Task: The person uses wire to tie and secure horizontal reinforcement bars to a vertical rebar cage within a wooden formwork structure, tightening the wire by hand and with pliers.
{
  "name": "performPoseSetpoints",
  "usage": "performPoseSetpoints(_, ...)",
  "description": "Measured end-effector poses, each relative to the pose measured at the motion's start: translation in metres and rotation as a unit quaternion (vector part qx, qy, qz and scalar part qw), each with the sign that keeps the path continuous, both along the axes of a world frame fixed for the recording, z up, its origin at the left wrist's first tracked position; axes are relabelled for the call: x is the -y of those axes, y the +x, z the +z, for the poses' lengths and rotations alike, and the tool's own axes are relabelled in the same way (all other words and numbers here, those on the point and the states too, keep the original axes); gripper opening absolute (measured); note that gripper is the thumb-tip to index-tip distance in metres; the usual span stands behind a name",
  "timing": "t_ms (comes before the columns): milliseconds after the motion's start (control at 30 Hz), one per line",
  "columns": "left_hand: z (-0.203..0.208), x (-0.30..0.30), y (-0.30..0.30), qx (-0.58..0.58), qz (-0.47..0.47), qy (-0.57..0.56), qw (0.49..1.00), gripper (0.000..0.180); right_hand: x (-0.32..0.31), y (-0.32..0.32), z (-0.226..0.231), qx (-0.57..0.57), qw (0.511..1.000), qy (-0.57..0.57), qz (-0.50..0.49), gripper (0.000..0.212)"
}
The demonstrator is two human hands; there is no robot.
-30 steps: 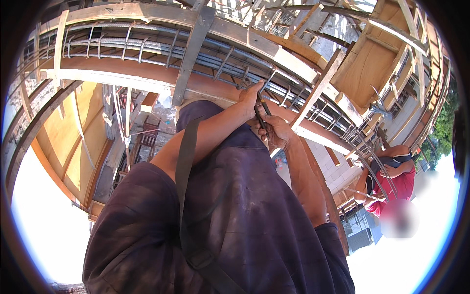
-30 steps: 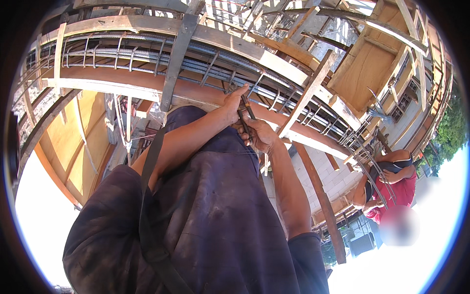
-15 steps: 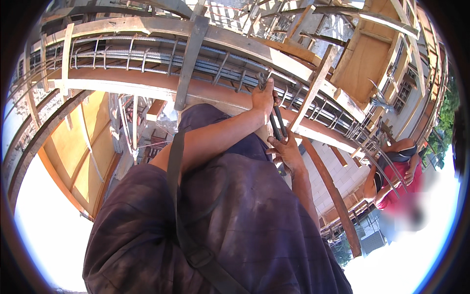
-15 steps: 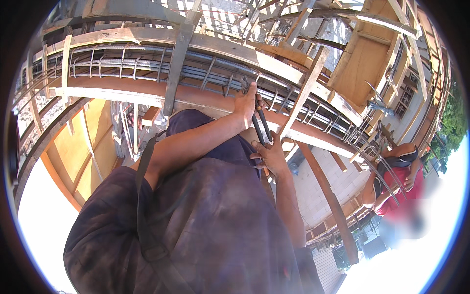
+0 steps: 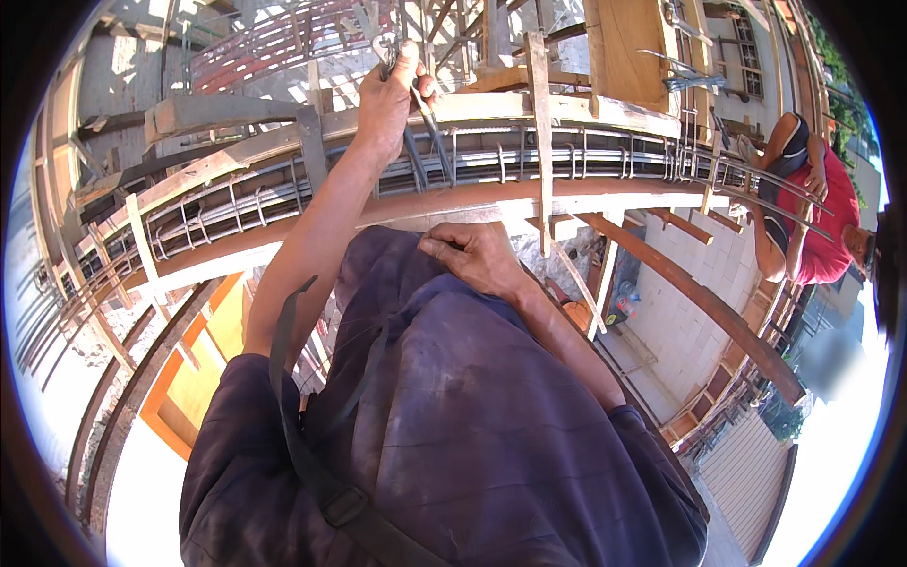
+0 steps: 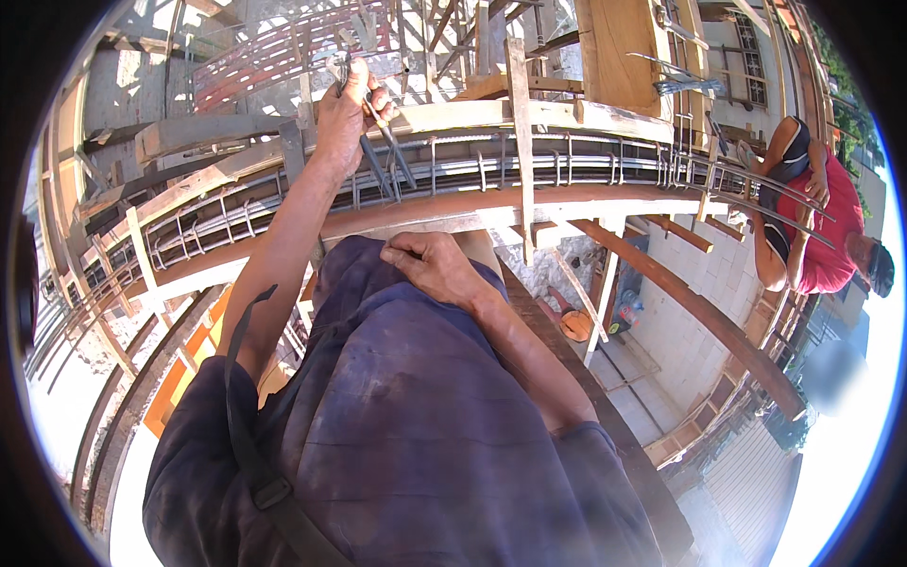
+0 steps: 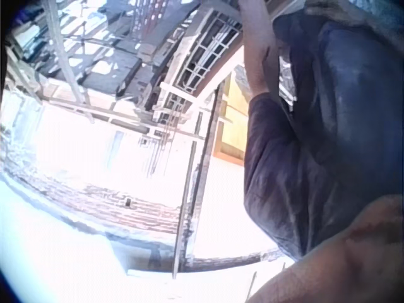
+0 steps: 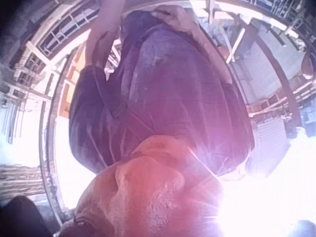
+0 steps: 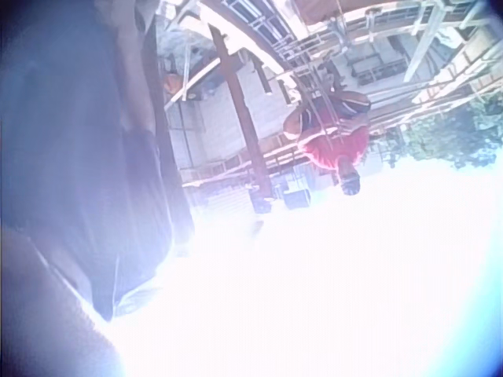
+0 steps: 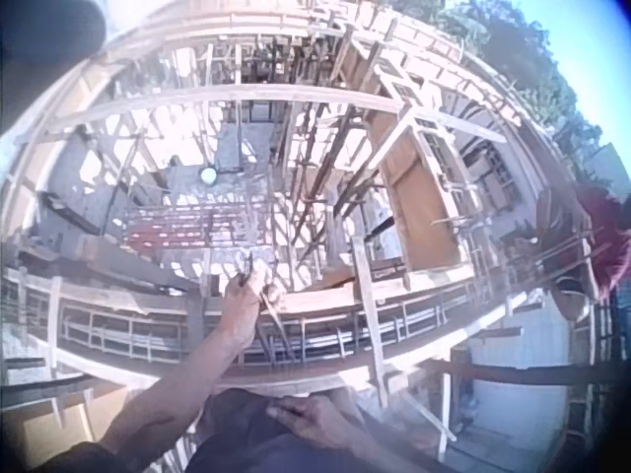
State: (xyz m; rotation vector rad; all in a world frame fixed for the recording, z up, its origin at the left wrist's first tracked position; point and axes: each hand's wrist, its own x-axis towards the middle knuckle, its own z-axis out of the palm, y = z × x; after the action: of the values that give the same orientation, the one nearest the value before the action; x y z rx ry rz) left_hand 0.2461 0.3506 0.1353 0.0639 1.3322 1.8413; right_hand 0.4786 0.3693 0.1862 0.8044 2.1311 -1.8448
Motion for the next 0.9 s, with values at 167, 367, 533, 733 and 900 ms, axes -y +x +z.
performPoseSetpoints(167,0.000,0.033,-0.028,0.186,0.024,0.171,0.967,0.048,-0.041,0.025,0.012,-0.024,0.980,-0.042,-0.193,0.025)
performPoseSetpoints(367,0.026,0.012,-0.007,0.221,0.047,0.186,0.956,0.049,-0.008,0.037,-0.027,0.001,0.994,0.106,0.008,0.021)
performPoseSetpoints(533,0.032,0.018,-0.014,0.132,0.023,0.054,0.990,0.050,-0.009,0.040,-0.005,0.004,1.000,-0.008,0.023,0.029)
performPoseSetpoints(733,0.054,0.021,0.020,0.076,-0.091,-0.035,0.992,0.050,-0.045,0.067,-0.028,-0.015,0.983,0.004,-0.182,0.062)
performPoseSetpoints(900,0.060,-0.013,0.068,0.060,-0.144,-0.012,0.988,0.047,-0.018,0.013,0.015,-0.108,0.970,-0.105,-0.190,0.056)
